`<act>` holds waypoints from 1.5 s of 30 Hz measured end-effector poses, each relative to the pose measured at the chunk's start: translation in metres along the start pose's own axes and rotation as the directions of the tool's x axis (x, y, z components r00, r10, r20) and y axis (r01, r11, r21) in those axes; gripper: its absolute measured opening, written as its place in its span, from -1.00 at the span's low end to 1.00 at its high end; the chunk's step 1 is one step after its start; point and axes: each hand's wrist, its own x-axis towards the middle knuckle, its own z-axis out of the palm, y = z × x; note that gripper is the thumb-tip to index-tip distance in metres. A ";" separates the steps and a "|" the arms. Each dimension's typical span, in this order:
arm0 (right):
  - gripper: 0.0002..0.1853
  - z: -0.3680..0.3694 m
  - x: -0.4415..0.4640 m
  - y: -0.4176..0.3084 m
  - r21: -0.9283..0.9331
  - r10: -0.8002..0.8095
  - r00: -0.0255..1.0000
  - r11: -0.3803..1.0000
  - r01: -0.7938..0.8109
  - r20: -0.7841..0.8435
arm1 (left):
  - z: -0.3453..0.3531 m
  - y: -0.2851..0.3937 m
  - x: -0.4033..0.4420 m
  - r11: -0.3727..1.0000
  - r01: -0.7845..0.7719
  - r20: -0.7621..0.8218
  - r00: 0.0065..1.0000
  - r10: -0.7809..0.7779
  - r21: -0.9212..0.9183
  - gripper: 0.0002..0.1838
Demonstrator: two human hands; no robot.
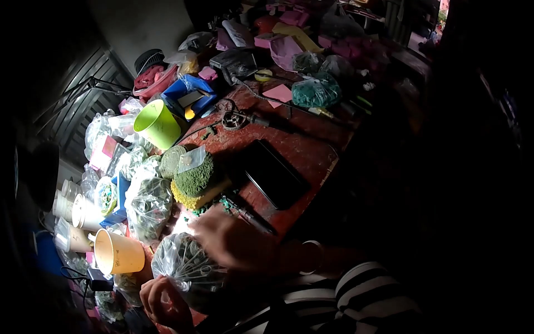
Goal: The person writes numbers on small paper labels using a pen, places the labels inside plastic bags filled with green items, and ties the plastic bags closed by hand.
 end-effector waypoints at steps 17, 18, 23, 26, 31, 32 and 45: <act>-0.46 -0.082 -0.019 0.050 -0.620 0.211 0.954 0.725 -0.300 -0.216 | 0.015 -0.024 -0.008 0.985 0.013 -0.047 0.999 -0.005 0.173 -0.86; -0.37 -0.081 -0.018 0.050 -0.645 0.239 0.944 0.688 -0.331 -0.228 | 0.014 -0.023 -0.008 0.986 0.023 -0.048 0.999 -0.016 0.166 -0.86; -0.13 -0.082 -0.032 0.082 -0.553 0.316 0.927 0.745 -0.374 -0.202 | 0.016 -0.023 -0.007 0.987 -0.023 -0.033 0.999 0.029 0.160 -0.87; -0.14 -0.082 -0.031 0.082 -0.560 0.320 0.925 0.737 -0.378 -0.204 | 0.017 -0.023 -0.006 0.989 -0.015 -0.029 0.999 0.020 0.145 -0.85; -0.24 -0.078 -0.024 0.062 -0.587 0.294 0.926 0.716 -0.379 -0.238 | 0.015 -0.024 -0.006 0.989 -0.030 -0.052 0.998 0.038 0.146 -0.82; -0.29 -0.076 -0.020 0.048 -0.626 0.302 0.918 0.672 -0.396 -0.257 | 0.016 -0.023 -0.005 0.988 -0.029 -0.057 0.998 0.038 0.148 -0.82; -0.71 0.049 0.029 -0.044 0.236 -0.118 0.971 0.969 0.067 0.206 | 0.030 -0.034 -0.024 0.989 0.103 -0.175 0.981 -0.083 0.105 -0.85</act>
